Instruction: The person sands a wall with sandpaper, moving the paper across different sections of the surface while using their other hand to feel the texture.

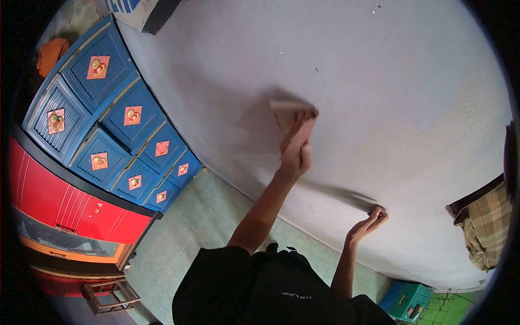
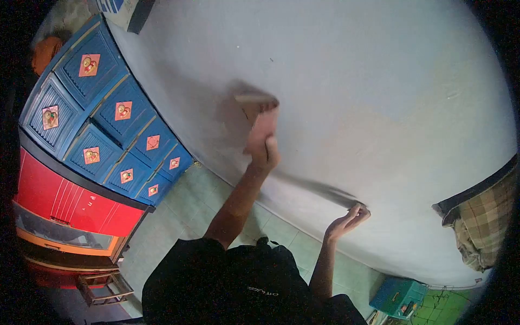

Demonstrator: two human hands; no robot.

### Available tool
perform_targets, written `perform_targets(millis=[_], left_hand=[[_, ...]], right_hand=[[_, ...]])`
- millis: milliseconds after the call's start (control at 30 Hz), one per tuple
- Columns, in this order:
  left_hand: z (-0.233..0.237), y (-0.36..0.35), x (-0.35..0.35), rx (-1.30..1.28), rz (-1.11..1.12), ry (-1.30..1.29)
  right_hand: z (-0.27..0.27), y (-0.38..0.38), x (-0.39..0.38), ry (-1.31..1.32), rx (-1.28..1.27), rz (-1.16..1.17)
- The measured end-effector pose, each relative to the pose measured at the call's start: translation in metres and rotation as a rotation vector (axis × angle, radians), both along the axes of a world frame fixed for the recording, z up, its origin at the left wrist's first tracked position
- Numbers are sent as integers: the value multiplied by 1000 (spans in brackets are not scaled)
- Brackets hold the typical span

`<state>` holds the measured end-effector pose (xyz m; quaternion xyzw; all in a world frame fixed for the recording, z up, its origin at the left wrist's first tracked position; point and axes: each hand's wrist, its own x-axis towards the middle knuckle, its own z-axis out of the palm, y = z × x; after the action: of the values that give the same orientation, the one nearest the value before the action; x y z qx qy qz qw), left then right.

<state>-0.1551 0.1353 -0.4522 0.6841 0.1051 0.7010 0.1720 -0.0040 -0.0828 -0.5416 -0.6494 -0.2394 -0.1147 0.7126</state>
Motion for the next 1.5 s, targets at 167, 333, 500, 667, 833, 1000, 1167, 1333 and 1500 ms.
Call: perform_targets(millis=[167,333,500,667,833,1000,1167,1333,1500], left_hand=[[-9,-4,-4,10,-18,24],[48,-1,-4,-9,-150,-45],[-7,2,-5,89,-38,38],[-92,7,-25,-67,-65,135],[4,25,-40,69,58,153],[55,46,-57,6,-152,46],[-42,63,-87,78,-118,231],[-115,91,-126,50,-230,417],[-20,110,-122,98,-264,261]], right_hand=[[-4,0,2,4,-18,-15],[-6,3,3,-14,-17,-33],[-5,0,2,43,21,11],[-8,1,-10,-108,-151,-49],[6,18,-41,-153,-127,-33],[-2,44,-66,-162,-58,17],[-10,83,-118,-94,-30,0],[7,136,-170,-63,-47,68],[14,162,-199,-132,-7,122]])
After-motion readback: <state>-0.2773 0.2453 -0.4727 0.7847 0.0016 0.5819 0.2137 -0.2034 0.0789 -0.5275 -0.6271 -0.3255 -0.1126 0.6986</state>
